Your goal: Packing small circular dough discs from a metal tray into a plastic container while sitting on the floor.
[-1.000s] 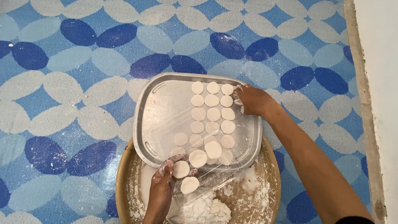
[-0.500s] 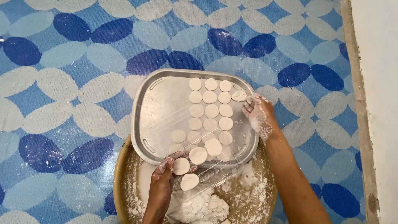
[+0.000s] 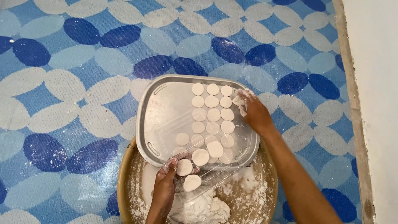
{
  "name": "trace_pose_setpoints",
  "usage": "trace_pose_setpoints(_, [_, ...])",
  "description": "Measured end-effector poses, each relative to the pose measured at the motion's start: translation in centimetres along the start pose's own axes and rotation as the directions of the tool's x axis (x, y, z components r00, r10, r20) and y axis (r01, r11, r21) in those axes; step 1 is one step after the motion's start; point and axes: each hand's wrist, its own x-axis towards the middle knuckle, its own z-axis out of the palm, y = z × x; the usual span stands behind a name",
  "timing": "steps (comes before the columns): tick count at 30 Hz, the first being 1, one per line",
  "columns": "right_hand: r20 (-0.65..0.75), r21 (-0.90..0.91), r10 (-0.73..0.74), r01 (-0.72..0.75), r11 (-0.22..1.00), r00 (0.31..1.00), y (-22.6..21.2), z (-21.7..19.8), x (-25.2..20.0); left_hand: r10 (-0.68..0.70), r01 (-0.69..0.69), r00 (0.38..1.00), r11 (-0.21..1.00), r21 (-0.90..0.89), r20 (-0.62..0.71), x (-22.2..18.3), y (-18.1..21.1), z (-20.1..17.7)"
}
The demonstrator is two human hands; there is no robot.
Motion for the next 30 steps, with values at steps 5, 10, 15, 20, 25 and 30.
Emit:
trace_pose_setpoints(5, [0.109,-0.247,-0.259,0.279,0.928,0.960,5.6,1.5,2.1,-0.017,0.017,1.000,1.000,-0.021,0.001,0.1,0.3,0.0])
trace_pose_setpoints(10, [-0.008,-0.380,-0.561,0.517,0.767,0.828,8.1,3.4,3.4,0.013,-0.013,1.000,0.999,-0.047,-0.008,1.4,-0.8,-0.6])
trace_pose_setpoints(15, [-0.040,-0.380,-0.536,0.484,0.789,0.843,8.0,3.9,4.1,0.056,-0.054,0.998,0.995,-0.088,0.024,3.1,-2.2,-1.5])
trace_pose_setpoints(20, [0.065,-0.249,-0.355,0.359,0.899,0.933,6.3,2.3,3.7,0.073,-0.070,0.997,0.995,-0.066,0.031,3.4,-2.5,-1.6])
trace_pose_setpoints(25, [0.108,-0.285,-0.358,0.374,0.882,0.927,5.9,1.6,3.7,0.072,-0.069,0.997,0.992,-0.103,0.031,4.0,-3.0,-2.0])
trace_pose_setpoints(30, [0.172,-0.158,-0.182,0.210,0.965,0.968,3.4,0.1,3.7,0.096,-0.093,0.995,0.990,-0.107,0.020,4.6,-3.3,-2.2])
